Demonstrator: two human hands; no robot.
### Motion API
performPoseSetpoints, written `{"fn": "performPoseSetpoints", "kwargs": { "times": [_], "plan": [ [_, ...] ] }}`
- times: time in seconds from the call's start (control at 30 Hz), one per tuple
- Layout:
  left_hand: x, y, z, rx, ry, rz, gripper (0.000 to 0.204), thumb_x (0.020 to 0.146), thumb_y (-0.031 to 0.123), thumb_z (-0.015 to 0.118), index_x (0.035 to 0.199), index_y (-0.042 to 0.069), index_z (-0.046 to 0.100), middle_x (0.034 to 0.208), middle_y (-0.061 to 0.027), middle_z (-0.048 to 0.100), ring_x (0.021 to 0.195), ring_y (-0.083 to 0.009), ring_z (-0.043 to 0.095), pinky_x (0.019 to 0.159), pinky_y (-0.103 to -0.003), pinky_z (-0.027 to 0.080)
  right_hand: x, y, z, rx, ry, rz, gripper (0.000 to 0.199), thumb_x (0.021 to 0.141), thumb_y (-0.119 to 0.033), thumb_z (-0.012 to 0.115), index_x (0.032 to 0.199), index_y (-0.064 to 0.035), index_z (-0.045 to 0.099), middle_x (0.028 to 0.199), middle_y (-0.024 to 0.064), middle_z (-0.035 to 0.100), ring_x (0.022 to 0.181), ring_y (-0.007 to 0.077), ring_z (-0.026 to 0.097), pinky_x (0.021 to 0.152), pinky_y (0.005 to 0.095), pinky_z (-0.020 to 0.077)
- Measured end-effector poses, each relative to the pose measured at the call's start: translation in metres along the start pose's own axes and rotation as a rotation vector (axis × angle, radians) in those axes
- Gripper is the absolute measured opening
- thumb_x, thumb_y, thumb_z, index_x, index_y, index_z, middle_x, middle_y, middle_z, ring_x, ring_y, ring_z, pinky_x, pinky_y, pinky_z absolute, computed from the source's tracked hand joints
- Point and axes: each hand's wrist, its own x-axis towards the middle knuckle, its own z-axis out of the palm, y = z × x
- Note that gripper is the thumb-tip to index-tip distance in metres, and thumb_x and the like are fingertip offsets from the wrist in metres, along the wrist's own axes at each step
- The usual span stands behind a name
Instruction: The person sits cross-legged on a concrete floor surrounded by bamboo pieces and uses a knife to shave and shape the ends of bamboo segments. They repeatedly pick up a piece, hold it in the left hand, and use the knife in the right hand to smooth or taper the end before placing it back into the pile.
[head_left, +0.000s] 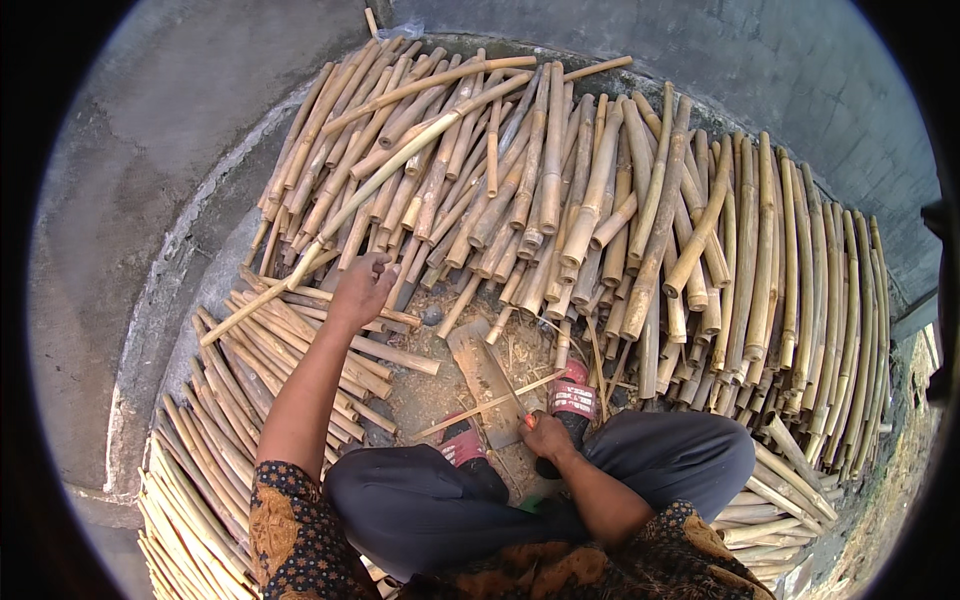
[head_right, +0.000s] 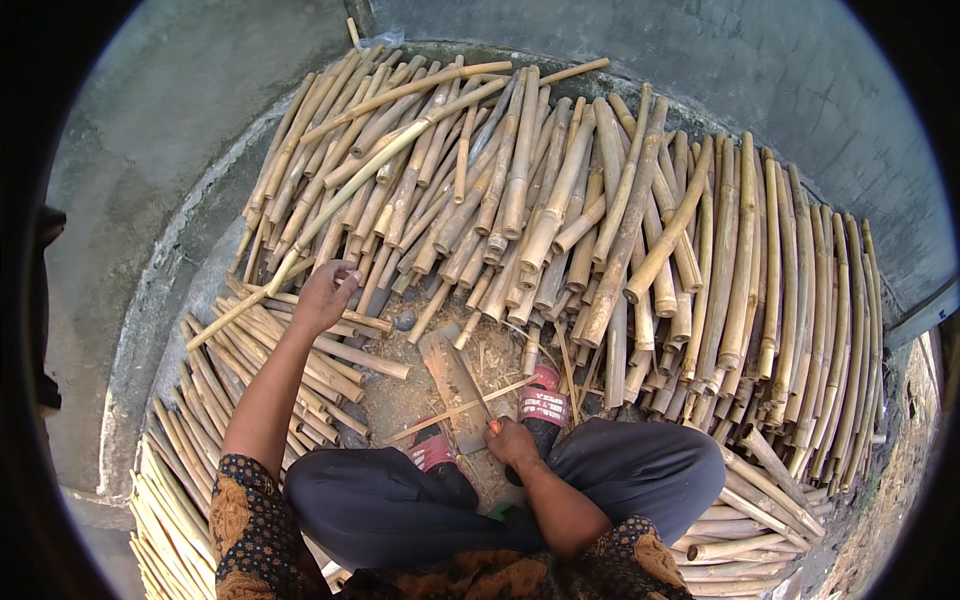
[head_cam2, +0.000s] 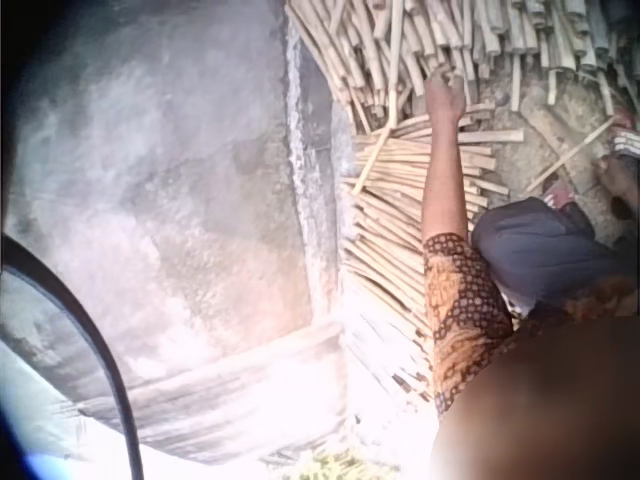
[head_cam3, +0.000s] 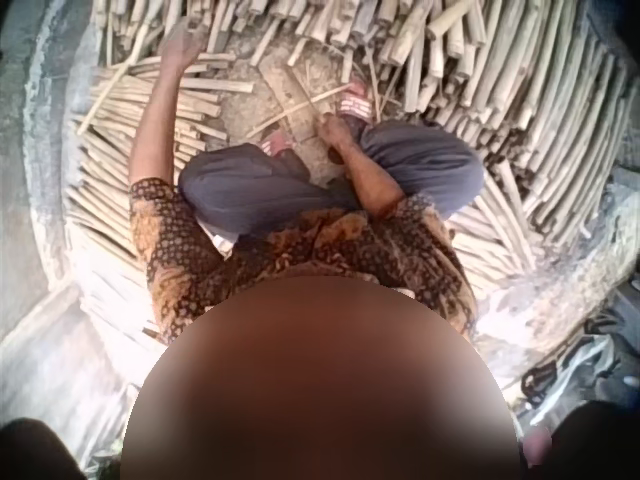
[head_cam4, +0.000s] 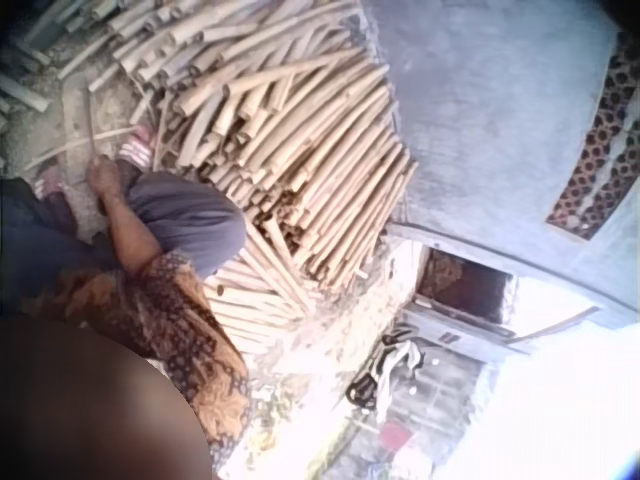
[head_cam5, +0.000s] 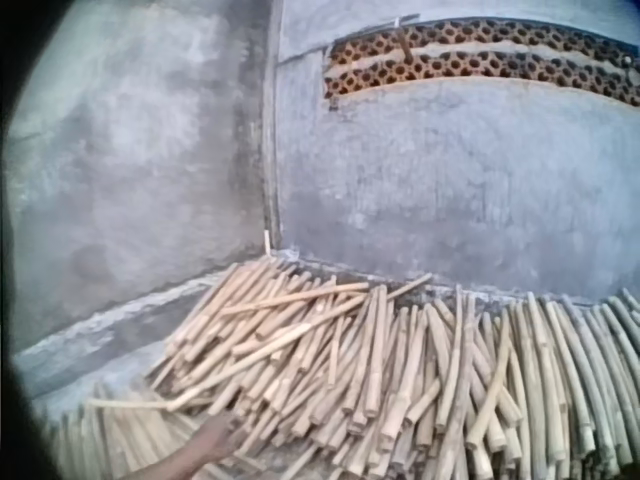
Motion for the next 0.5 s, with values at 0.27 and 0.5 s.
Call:
{"fn": "performPoseSetpoints", "kwargs": {
  "times": [0.27,0.5],
  "plan": [
    [0.086,0.078,0.143,0.115,-0.063,-0.275,0.056,0.095,0.038,0.068,0.135,0.001,0.056,0.128,-0.0238,0.060,0.123,-0.0371,0.057,0.106,-0.045,0.046,-0.002,-0.009,-0.011,-0.012,-0.078,0.034,0.047,0.089,-0.041,0.061,0.115,-0.0015,0.066,0.108,0.0281,0.069,0.107,0.0442,0.066,0.093,0.0494,0.0514],
    [0.106,0.063,0.139,-0.054,-0.026,-0.283,0.052,0.096,0.039,0.063,0.128,-0.001,0.060,0.117,-0.0224,0.063,0.119,-0.0388,0.061,0.100,-0.046,0.049,0.004,-0.004,-0.006,-0.028,-0.071,-0.003,0.047,0.089,-0.041,0.063,0.114,-0.0017,0.065,0.107,0.0277,0.070,0.106,0.0450,0.066,0.092,0.0504,0.0514]
  ]
}}
